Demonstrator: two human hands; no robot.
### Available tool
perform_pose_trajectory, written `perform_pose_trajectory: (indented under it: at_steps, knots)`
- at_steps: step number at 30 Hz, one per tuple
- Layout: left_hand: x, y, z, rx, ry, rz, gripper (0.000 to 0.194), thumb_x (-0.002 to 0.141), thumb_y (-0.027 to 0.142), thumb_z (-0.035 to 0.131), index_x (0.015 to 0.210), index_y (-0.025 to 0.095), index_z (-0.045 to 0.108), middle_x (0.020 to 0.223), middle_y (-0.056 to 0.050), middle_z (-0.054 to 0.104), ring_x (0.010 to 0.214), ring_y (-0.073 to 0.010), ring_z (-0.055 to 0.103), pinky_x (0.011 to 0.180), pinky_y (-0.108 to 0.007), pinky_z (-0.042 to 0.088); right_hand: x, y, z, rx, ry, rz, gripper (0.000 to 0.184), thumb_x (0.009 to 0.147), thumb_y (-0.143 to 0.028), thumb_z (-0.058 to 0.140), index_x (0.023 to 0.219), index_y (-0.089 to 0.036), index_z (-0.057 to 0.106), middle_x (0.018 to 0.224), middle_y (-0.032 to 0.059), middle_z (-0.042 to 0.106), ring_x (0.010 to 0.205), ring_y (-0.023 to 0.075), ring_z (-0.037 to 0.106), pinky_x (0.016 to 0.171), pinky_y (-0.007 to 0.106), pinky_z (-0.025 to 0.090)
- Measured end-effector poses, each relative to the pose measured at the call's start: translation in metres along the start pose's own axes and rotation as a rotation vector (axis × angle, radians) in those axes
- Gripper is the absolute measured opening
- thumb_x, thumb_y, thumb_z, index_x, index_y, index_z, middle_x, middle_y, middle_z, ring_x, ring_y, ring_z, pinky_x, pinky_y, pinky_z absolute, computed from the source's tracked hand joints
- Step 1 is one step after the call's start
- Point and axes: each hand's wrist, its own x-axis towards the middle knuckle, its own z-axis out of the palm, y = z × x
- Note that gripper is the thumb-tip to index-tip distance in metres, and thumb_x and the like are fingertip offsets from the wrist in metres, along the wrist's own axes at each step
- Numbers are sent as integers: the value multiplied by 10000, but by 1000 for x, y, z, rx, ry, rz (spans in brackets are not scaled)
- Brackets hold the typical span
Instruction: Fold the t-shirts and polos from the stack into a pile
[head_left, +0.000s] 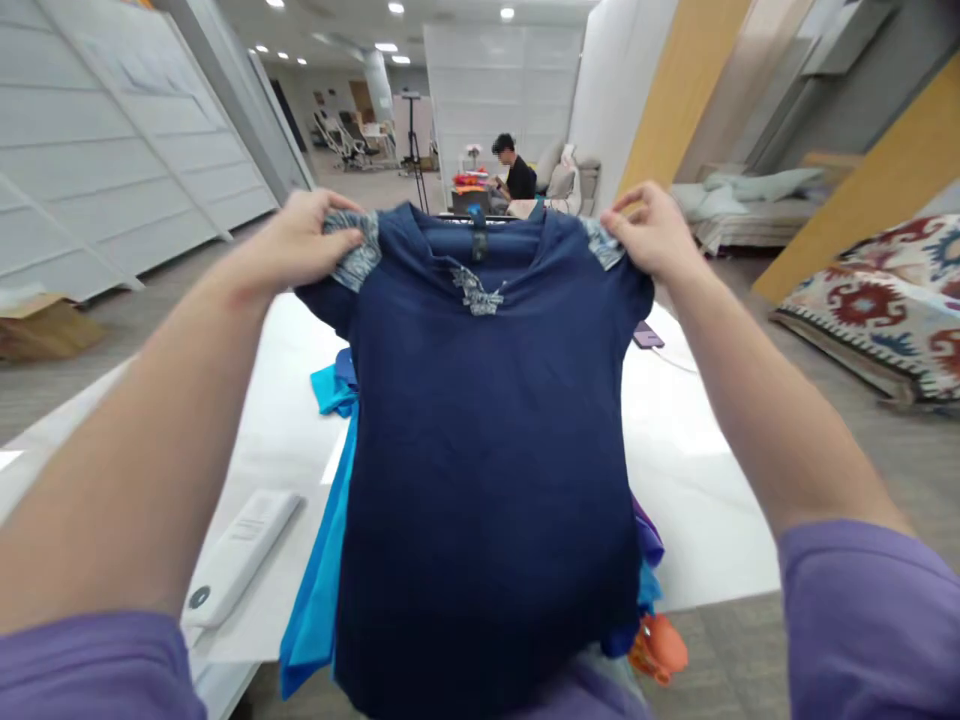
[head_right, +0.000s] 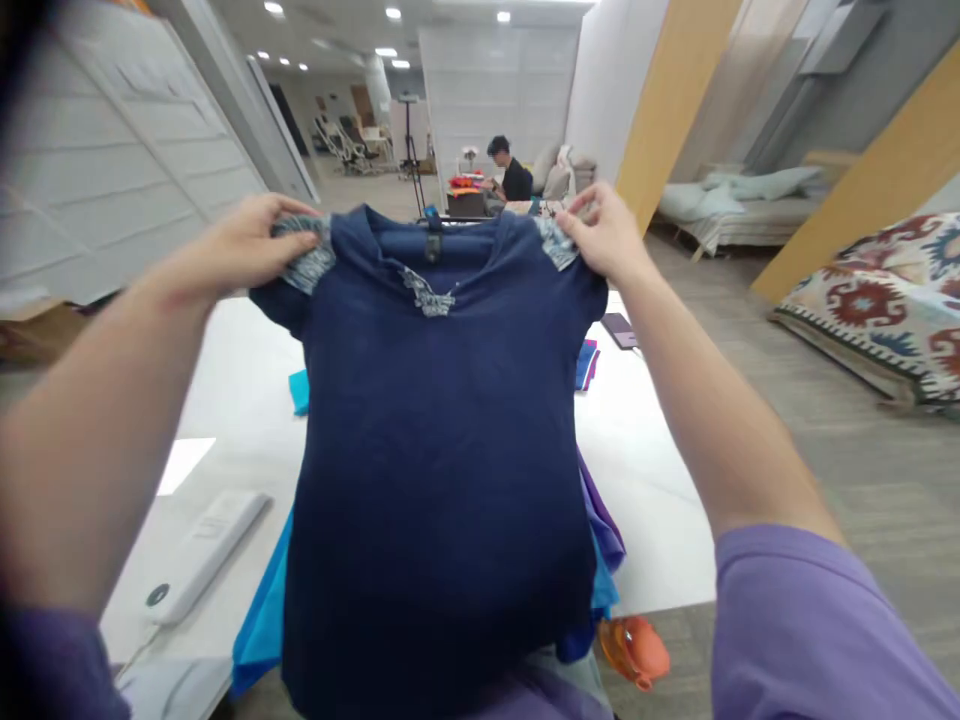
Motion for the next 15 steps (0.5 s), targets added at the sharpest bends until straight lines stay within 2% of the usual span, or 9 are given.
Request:
perform_pose_trajectory:
  at_steps: [2, 3, 5, 7, 8, 9, 11, 13, 15]
  knots:
    - [10, -33, 72, 10, -72, -71, 687, 1049, 581, 680, 1453, 25, 674, 1522, -155, 679, 1428, -318, 611, 1331, -524, 438, 1, 61, 65, -88, -86, 121, 251, 1103, -326, 791, 1233, -129, 707, 933, 19, 737, 801, 109, 588, 895, 257, 506]
    - [11, -46, 108, 23, -108, -135, 696, 1019, 592, 719, 1452, 49, 685, 1553, -199, 652, 1464, -360, 587, 1340, -546, 438, -3, 89, 94, -143, -143, 169, 234, 1116, -341, 766, 1232, -144, 713, 1002, 52, 758, 881, 146, 641, 958, 294, 526]
    - [2, -69, 171, 95, -188, -309, 791, 972, 624, 754, 1532, 78, 640, 1662, -286, 538, 1566, -466, 488, 1349, -664, 382, -18, 133, 144, -272, -271, 244, 280, 1123, -397, 732, 1280, -165, 720, 1206, 135, 775, 1089, 249, 704, 1091, 405, 540]
    - [-13, -90, 216, 181, -240, -441, 939, 948, 697, 733, 1635, 84, 548, 1749, -337, 417, 1637, -544, 371, 1342, -788, 274, -39, 159, 179, -411, -359, 252, 420, 1113, -487, 707, 1388, -169, 707, 1460, 219, 704, 1308, 373, 671, 1198, 555, 501]
    - [-22, -101, 230, 212, -248, -483, 1026, 936, 760, 707, 1678, 81, 498, 1774, -352, 375, 1654, -567, 331, 1331, -827, 235, -51, 164, 189, -464, -381, 212, 496, 1112, -533, 681, 1454, -173, 689, 1571, 242, 642, 1408, 427, 622, 1236, 623, 465]
    - [-31, -113, 239, 231, -250, -521, 1122, 916, 834, 674, 1712, 76, 450, 1789, -364, 347, 1662, -581, 308, 1322, -847, 213, -64, 163, 196, -499, -395, 147, 556, 1116, -570, 645, 1514, -183, 668, 1657, 246, 580, 1495, 465, 561, 1269, 675, 422]
    - [-47, -138, 242, 255, -250, -621, 1312, 845, 987, 598, 1751, 64, 381, 1798, -385, 326, 1664, -597, 302, 1317, -855, 199, -96, 145, 198, -509, -442, -20, 627, 1133, -624, 557, 1610, -224, 625, 1763, 207, 499, 1626, 479, 442, 1335, 718, 333]
    - [-60, -158, 230, 297, -272, -726, 1450, 751, 1095, 544, 1749, 55, 386, 1794, -401, 331, 1667, -622, 289, 1323, -862, 160, -136, 116, 188, -469, -559, -160, 705, 1125, -703, 515, 1689, -284, 572, 1835, 143, 431, 1704, 454, 362, 1397, 706, 262]
    - [-73, -171, 213, 343, -308, -796, 1517, 683, 1146, 525, 1729, 51, 430, 1798, -403, 332, 1683, -640, 254, 1335, -863, 115, -182, 88, 174, -431, -705, -235, 837, 1073, -813, 538, 1772, -357, 479, 1892, 88, 340, 1746, 452, 309, 1429, 711, 227]
